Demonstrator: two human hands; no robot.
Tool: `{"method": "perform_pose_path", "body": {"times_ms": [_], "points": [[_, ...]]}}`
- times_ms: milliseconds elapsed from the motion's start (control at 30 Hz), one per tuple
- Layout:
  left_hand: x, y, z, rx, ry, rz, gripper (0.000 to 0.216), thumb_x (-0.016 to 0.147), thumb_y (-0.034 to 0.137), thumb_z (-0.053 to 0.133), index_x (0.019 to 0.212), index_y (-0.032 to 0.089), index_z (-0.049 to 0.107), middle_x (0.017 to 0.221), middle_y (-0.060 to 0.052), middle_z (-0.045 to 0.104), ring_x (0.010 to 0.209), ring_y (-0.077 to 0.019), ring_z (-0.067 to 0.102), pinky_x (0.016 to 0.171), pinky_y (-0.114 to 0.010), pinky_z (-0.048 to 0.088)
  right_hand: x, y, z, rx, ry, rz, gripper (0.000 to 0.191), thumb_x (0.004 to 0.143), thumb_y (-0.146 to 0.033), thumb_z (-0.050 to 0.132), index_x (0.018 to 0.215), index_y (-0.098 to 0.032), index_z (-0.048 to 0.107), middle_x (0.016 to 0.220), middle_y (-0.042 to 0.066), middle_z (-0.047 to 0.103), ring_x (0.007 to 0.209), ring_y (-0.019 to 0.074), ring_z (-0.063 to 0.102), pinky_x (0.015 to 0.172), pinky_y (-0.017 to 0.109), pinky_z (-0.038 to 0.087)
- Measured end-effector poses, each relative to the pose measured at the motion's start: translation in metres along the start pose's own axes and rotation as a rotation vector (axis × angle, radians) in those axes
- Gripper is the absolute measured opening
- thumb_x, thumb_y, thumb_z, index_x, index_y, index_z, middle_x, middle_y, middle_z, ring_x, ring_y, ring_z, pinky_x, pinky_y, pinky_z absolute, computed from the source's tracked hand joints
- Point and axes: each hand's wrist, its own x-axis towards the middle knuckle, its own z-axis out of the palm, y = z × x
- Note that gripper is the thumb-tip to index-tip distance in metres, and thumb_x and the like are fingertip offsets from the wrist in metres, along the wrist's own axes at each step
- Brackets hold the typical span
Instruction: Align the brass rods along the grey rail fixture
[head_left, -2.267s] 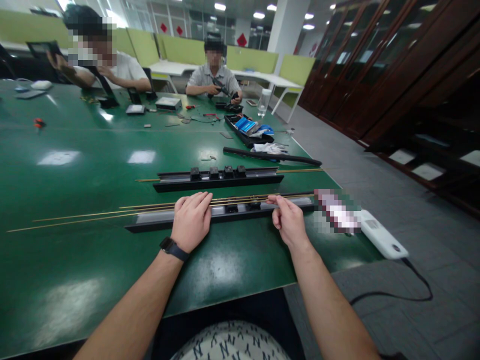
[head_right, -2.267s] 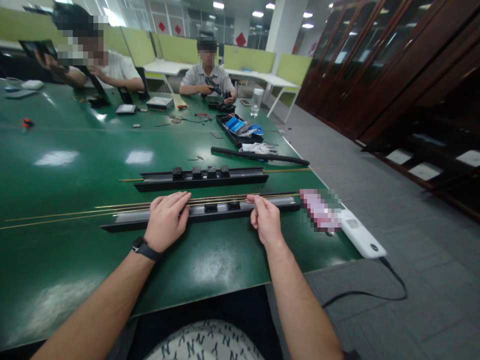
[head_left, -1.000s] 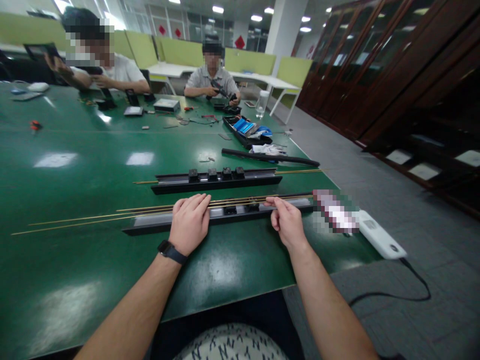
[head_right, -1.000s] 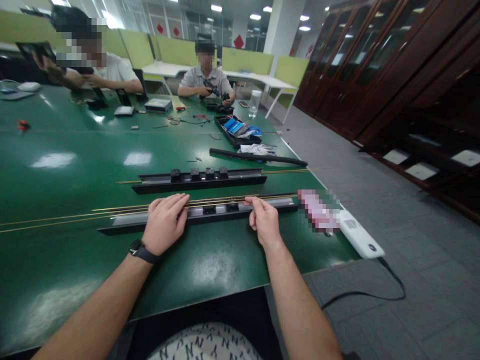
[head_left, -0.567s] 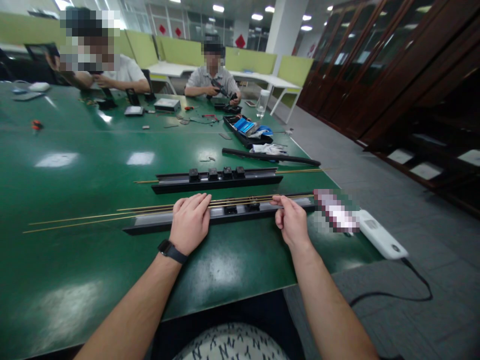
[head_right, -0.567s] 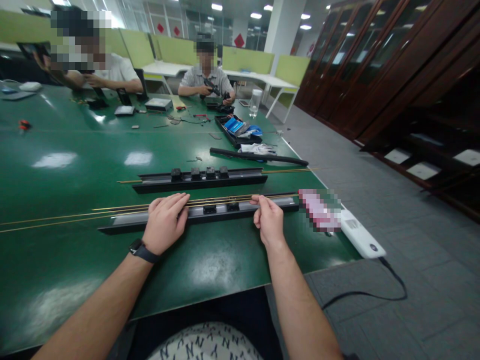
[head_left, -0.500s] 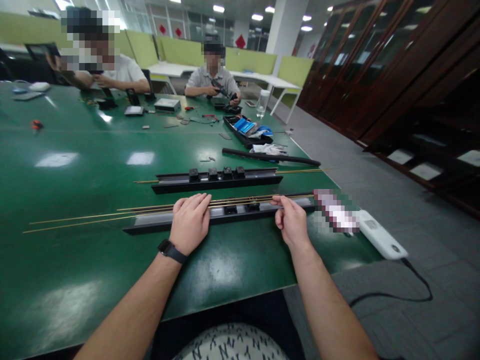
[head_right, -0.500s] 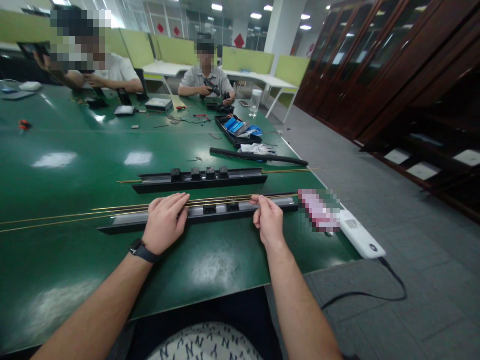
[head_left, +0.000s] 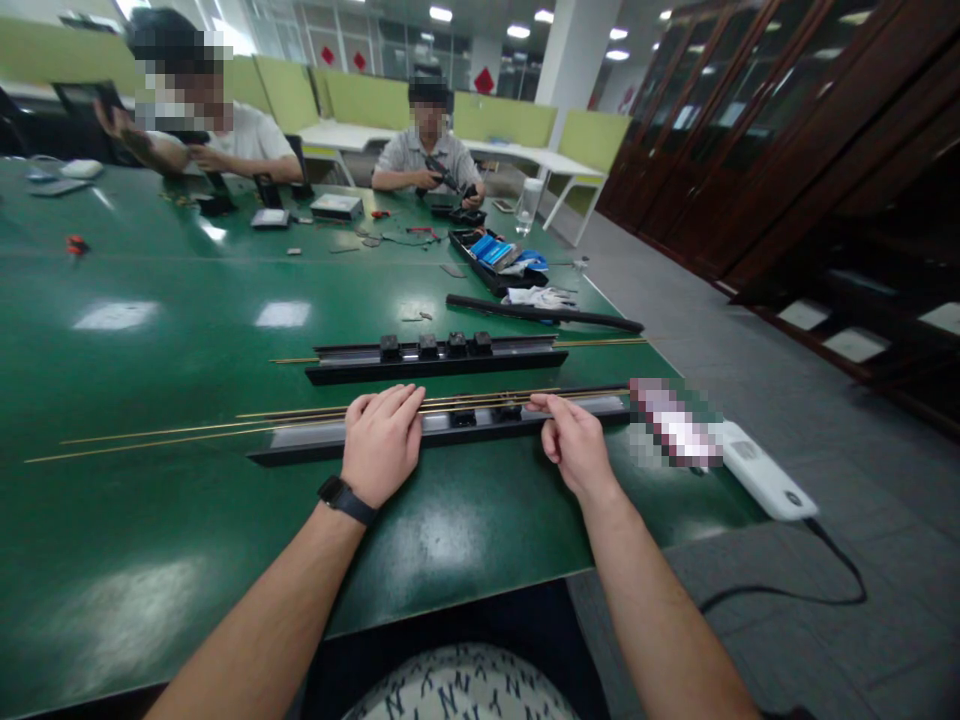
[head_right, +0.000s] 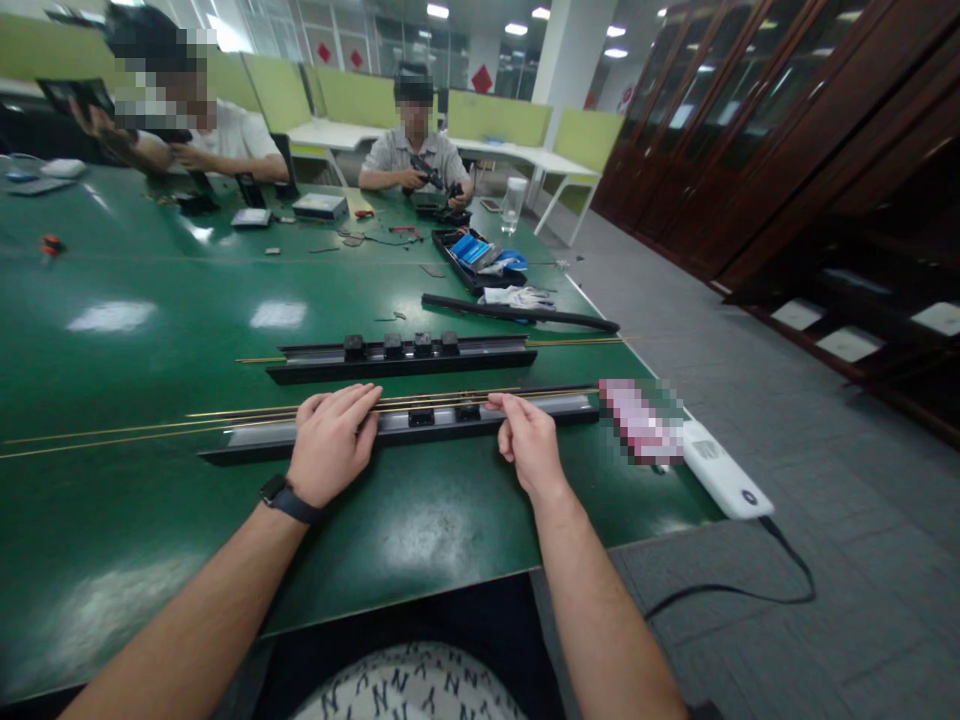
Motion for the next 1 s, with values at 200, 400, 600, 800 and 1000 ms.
{"method": "perform_pose_path", "body": {"times_ms": [200,400,600,800,1000], "points": [[0.0001,0.0011,-0.0012,-0.005,0.005,-0.003,0.036,0.104,0.024,0.051,0.134,0.024,0.071,0.138,-0.009,0.075,0.13,-0.0293,0.069,0.11,-0.052,0.04,-0.0018,-0.0002,0.0006,-0.017,-0.037,0.008,0.044,0.088,-0.057,0.077,0.104,-0.017,0.082,0.102,0.012,0.082,0.037,0.0036,0.046,0.029,0.018,0.028],[-0.0001,-0.001,0.0004,0.008,0.005,0.008,0.035,0.105,0.023,0.051,0.135,0.023,0.07,0.138,-0.009,0.075,0.129,-0.0287,0.069,0.109,-0.051,0.041,0.0004,0.0003,-0.001,-0.012,-0.008,0.014,0.043,0.089,-0.056,0.075,0.105,-0.016,0.081,0.098,0.011,0.081,0.036,0.0039,0.045,0.029,0.018,0.027],[-0.0004,-0.0012,0.0005,-0.005,0.017,0.012,0.035,0.105,0.023,0.052,0.134,0.022,0.07,0.137,-0.009,0.075,0.128,-0.0288,0.069,0.108,-0.051,0.041,0.0019,0.0016,-0.0024,-0.011,0.037,0.013,0.04,0.089,-0.054,0.074,0.102,-0.016,0.08,0.097,0.011,0.081,0.036,0.0038,0.045,0.029,0.018,0.026],[-0.0007,-0.0008,0.0004,-0.004,0.021,0.013,0.036,0.104,0.023,0.051,0.135,0.022,0.071,0.137,-0.01,0.075,0.129,-0.0295,0.069,0.109,-0.051,0.04,0.0015,0.002,-0.0025,-0.012,0.012,0.004,0.04,0.09,-0.054,0.074,0.103,-0.016,0.081,0.097,0.01,0.081,0.037,0.0037,0.044,0.03,0.018,0.026],[-0.0005,-0.0006,0.0005,-0.002,0.013,0.002,0.036,0.104,0.024,0.052,0.135,0.024,0.071,0.139,-0.009,0.075,0.129,-0.0295,0.069,0.109,-0.052,0.04,0.0001,0.0018,-0.0016,-0.011,-0.024,0.012,0.041,0.089,-0.056,0.076,0.104,-0.017,0.082,0.101,0.01,0.081,0.038,0.0037,0.045,0.03,0.018,0.027]]}}
